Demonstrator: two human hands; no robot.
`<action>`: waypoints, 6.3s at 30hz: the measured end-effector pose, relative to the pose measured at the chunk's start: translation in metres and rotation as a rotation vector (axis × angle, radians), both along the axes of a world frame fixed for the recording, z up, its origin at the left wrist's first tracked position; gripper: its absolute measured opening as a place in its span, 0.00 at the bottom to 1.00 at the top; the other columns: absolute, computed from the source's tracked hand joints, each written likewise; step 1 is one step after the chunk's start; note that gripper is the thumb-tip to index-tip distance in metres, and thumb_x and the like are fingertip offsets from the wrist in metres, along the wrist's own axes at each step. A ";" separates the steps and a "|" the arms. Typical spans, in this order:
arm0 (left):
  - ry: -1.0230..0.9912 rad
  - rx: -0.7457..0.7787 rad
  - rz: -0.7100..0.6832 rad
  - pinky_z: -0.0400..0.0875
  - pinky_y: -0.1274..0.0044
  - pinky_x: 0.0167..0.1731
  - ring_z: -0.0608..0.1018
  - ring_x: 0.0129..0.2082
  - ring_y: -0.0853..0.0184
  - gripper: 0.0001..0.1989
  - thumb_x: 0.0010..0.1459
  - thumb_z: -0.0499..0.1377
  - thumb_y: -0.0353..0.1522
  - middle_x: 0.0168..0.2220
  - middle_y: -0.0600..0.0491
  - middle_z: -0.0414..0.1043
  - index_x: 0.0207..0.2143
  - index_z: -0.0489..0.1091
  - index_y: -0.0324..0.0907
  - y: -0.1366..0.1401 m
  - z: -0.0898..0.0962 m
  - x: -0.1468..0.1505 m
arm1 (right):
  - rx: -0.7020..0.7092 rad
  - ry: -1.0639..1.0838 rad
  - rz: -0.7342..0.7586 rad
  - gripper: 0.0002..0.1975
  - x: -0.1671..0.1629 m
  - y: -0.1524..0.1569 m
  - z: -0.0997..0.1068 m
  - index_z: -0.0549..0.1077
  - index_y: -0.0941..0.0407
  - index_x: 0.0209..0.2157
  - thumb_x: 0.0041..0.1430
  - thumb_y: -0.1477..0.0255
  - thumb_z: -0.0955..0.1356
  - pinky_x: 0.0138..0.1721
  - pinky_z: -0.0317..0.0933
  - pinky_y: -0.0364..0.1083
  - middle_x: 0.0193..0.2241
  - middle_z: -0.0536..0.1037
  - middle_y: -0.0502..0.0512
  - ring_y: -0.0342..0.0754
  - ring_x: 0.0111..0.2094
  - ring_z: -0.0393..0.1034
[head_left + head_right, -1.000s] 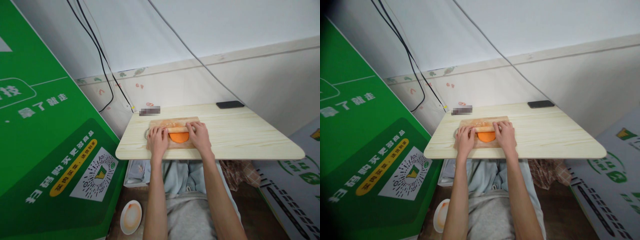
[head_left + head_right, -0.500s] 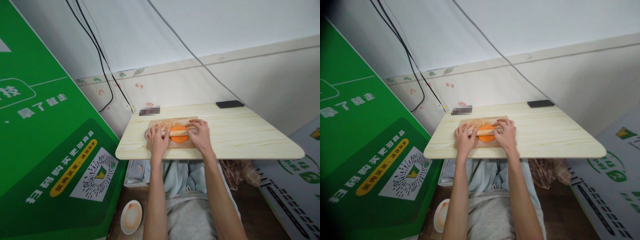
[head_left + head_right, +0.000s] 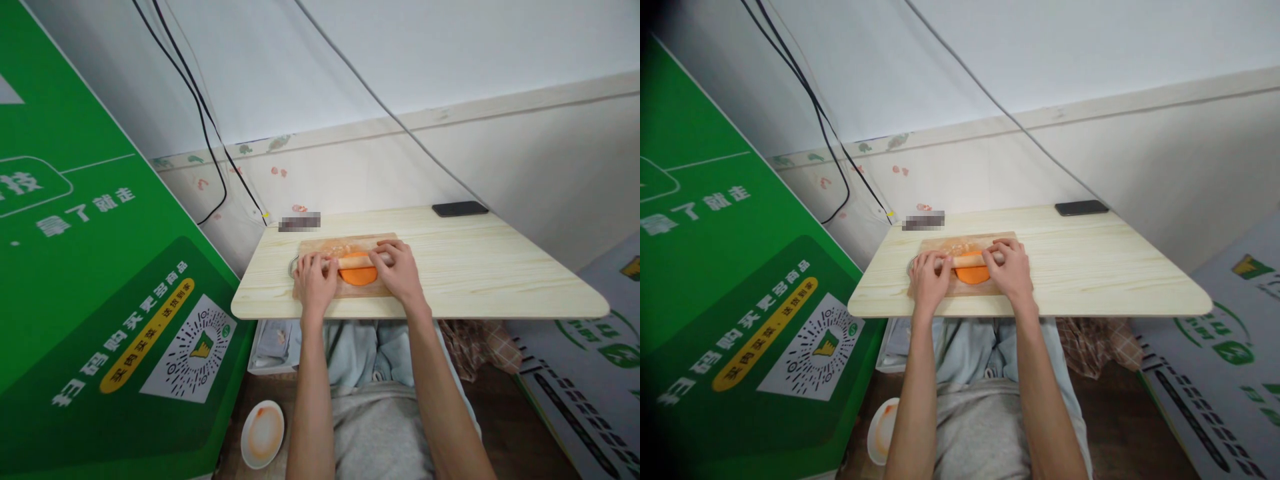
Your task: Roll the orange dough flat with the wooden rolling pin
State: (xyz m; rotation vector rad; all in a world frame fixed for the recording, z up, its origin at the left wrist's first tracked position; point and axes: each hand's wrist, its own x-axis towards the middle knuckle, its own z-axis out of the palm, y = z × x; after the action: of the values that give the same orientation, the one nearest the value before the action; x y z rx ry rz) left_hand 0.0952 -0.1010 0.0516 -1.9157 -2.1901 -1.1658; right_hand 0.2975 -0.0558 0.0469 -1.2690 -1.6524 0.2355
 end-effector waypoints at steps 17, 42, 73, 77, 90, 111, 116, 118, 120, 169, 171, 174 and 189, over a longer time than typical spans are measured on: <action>0.002 0.018 0.039 0.65 0.56 0.66 0.71 0.66 0.50 0.15 0.73 0.58 0.43 0.64 0.45 0.73 0.52 0.81 0.50 0.002 -0.003 0.001 | 0.018 -0.024 -0.063 0.17 -0.002 0.006 -0.007 0.85 0.54 0.40 0.70 0.58 0.67 0.63 0.64 0.64 0.51 0.81 0.67 0.63 0.57 0.72; -0.056 0.130 0.037 0.65 0.56 0.66 0.72 0.64 0.49 0.14 0.67 0.65 0.40 0.62 0.44 0.73 0.53 0.81 0.48 0.000 -0.006 0.000 | 0.066 0.049 -0.092 0.12 0.002 0.001 -0.003 0.85 0.51 0.42 0.59 0.67 0.71 0.63 0.64 0.68 0.52 0.79 0.64 0.65 0.56 0.71; -0.111 0.164 0.027 0.67 0.57 0.66 0.73 0.62 0.50 0.12 0.69 0.64 0.41 0.62 0.46 0.76 0.50 0.83 0.48 0.005 -0.010 -0.003 | 0.034 0.050 -0.054 0.12 0.004 0.005 -0.006 0.84 0.51 0.40 0.57 0.69 0.70 0.62 0.67 0.65 0.50 0.78 0.63 0.63 0.54 0.73; -0.082 0.131 0.030 0.66 0.55 0.66 0.72 0.63 0.48 0.15 0.69 0.63 0.41 0.63 0.45 0.76 0.54 0.82 0.48 0.005 -0.010 -0.003 | 0.026 0.019 -0.088 0.13 0.001 0.006 -0.009 0.85 0.51 0.44 0.63 0.63 0.70 0.60 0.67 0.67 0.50 0.79 0.64 0.65 0.53 0.73; -0.126 0.151 0.036 0.67 0.58 0.65 0.74 0.61 0.51 0.13 0.69 0.64 0.41 0.60 0.45 0.77 0.51 0.81 0.48 0.004 -0.007 -0.002 | 0.063 0.068 -0.028 0.10 0.004 0.004 -0.005 0.83 0.51 0.38 0.55 0.72 0.71 0.61 0.67 0.63 0.48 0.79 0.61 0.61 0.53 0.74; -0.101 0.109 0.034 0.66 0.57 0.65 0.74 0.59 0.51 0.11 0.71 0.61 0.39 0.56 0.46 0.79 0.39 0.82 0.47 0.005 -0.006 -0.001 | 0.035 0.023 0.004 0.13 0.005 0.009 -0.008 0.85 0.51 0.42 0.57 0.70 0.69 0.62 0.67 0.65 0.52 0.81 0.62 0.63 0.55 0.74; -0.087 0.103 0.015 0.67 0.58 0.64 0.75 0.59 0.51 0.13 0.72 0.59 0.40 0.57 0.45 0.79 0.42 0.83 0.48 0.005 -0.006 -0.002 | 0.036 0.068 0.006 0.13 0.005 0.008 -0.008 0.84 0.51 0.41 0.55 0.71 0.70 0.62 0.68 0.63 0.51 0.80 0.61 0.62 0.55 0.75; -0.076 0.099 0.003 0.67 0.59 0.64 0.74 0.60 0.51 0.13 0.72 0.59 0.41 0.59 0.45 0.78 0.47 0.83 0.48 0.005 -0.006 -0.003 | 0.039 0.079 -0.012 0.12 0.005 0.009 -0.008 0.84 0.51 0.41 0.58 0.69 0.70 0.62 0.68 0.63 0.50 0.80 0.62 0.61 0.54 0.76; -0.065 0.090 -0.007 0.67 0.58 0.64 0.74 0.61 0.51 0.15 0.73 0.58 0.41 0.61 0.46 0.77 0.52 0.82 0.49 0.004 -0.007 -0.004 | 0.036 0.088 -0.036 0.11 0.004 0.008 -0.009 0.84 0.52 0.41 0.62 0.66 0.70 0.61 0.68 0.64 0.49 0.80 0.63 0.62 0.53 0.75; -0.051 0.092 -0.067 0.67 0.61 0.58 0.74 0.50 0.52 0.13 0.73 0.58 0.37 0.44 0.47 0.83 0.41 0.82 0.45 0.004 -0.008 -0.006 | -0.016 0.024 -0.037 0.13 0.003 0.003 -0.004 0.84 0.54 0.40 0.64 0.71 0.66 0.57 0.69 0.61 0.46 0.83 0.64 0.62 0.50 0.77; -0.052 0.115 -0.115 0.68 0.63 0.56 0.75 0.48 0.54 0.13 0.74 0.58 0.37 0.43 0.47 0.82 0.41 0.82 0.45 0.004 -0.009 -0.010 | -0.027 0.049 -0.011 0.13 0.002 0.001 -0.002 0.83 0.53 0.39 0.64 0.71 0.65 0.55 0.70 0.59 0.43 0.84 0.62 0.60 0.47 0.79; -0.071 0.149 -0.212 0.70 0.65 0.55 0.76 0.47 0.57 0.12 0.74 0.58 0.36 0.43 0.48 0.81 0.44 0.82 0.46 0.004 -0.009 -0.016 | -0.019 0.067 0.017 0.11 0.003 0.000 0.000 0.83 0.53 0.38 0.64 0.69 0.66 0.51 0.71 0.57 0.41 0.85 0.60 0.58 0.44 0.80; -0.214 0.263 -0.225 0.73 0.65 0.61 0.77 0.58 0.57 0.09 0.68 0.64 0.31 0.53 0.46 0.76 0.49 0.81 0.44 0.005 -0.013 -0.018 | 0.079 0.185 -0.041 0.11 0.005 0.003 0.000 0.82 0.53 0.36 0.64 0.67 0.67 0.48 0.71 0.55 0.37 0.84 0.59 0.55 0.38 0.77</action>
State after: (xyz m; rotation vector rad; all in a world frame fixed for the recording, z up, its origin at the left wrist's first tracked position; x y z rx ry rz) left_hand 0.0770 -0.0960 0.0387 -2.0428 -1.8219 -1.6714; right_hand 0.3023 -0.0529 0.0472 -1.1848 -1.4627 0.2526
